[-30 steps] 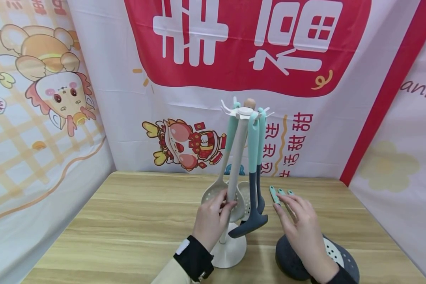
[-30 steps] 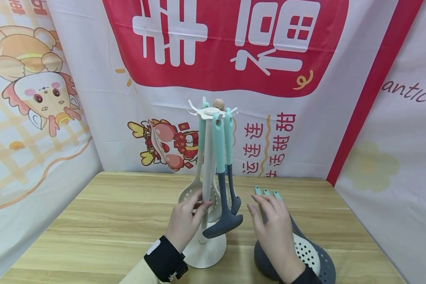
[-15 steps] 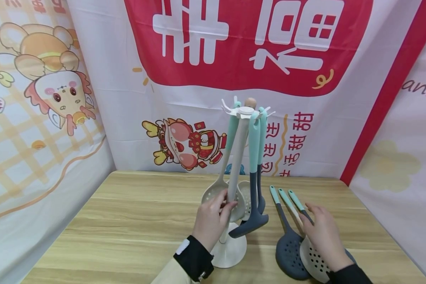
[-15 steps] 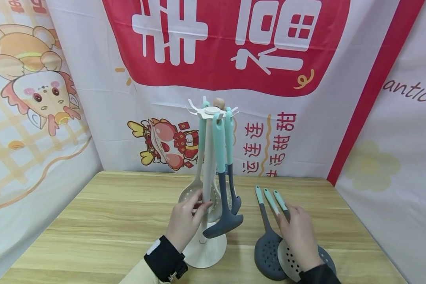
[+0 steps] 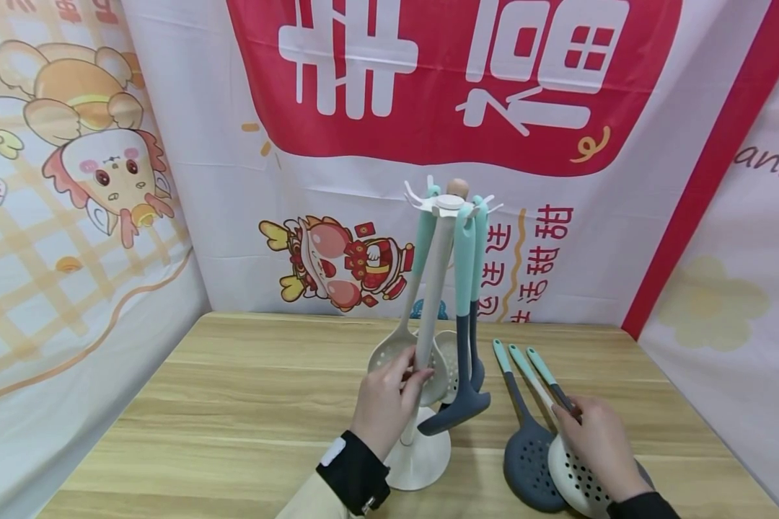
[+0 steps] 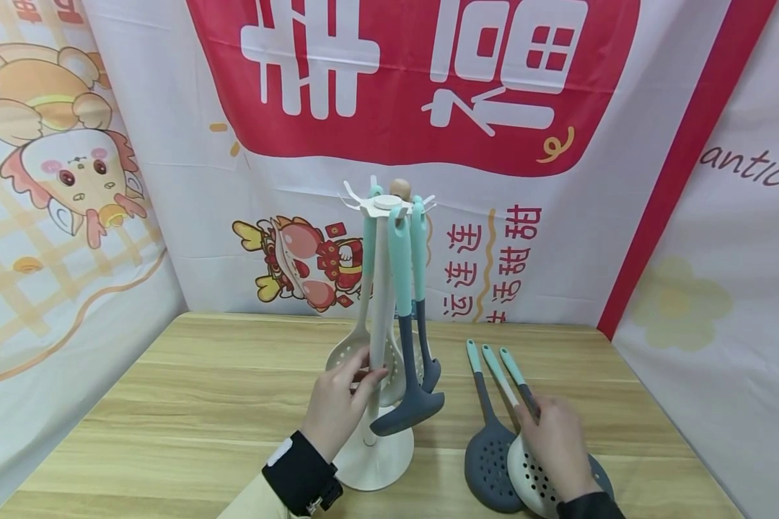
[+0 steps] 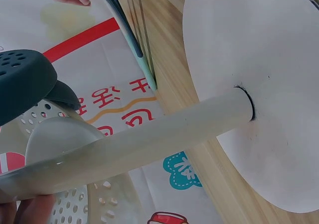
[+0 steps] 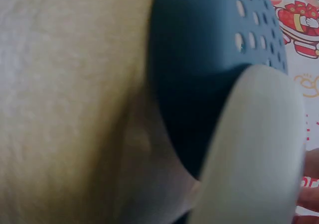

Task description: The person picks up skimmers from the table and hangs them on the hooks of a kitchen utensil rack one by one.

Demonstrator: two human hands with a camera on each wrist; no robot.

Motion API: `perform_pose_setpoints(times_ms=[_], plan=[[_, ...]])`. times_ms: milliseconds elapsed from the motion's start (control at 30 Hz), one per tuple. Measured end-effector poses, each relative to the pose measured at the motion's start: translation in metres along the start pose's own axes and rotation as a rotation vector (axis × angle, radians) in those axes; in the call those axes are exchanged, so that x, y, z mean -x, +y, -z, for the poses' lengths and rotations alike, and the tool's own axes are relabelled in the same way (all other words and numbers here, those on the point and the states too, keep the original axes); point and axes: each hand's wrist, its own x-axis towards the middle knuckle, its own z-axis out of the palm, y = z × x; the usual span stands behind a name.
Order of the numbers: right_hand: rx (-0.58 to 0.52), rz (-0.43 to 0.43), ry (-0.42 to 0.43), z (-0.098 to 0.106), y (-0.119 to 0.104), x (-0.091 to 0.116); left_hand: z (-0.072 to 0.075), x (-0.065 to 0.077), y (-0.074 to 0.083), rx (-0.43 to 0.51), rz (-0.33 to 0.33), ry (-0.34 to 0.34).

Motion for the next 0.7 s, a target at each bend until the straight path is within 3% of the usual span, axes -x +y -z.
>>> perform_pose_setpoints(times_ms=[333,700], plan=[[-0.070,-0.059,-0.060,-0.0076,-0.0012,0.0022,0.0011,-0.0003,0.0012,0.007,0.016,-0.006],[0.001,-0.082,-0.123,-0.0100,-0.0009,-0.0002,0.0005,-0.0007,0.0006,0.003,0.015,-0.007]])
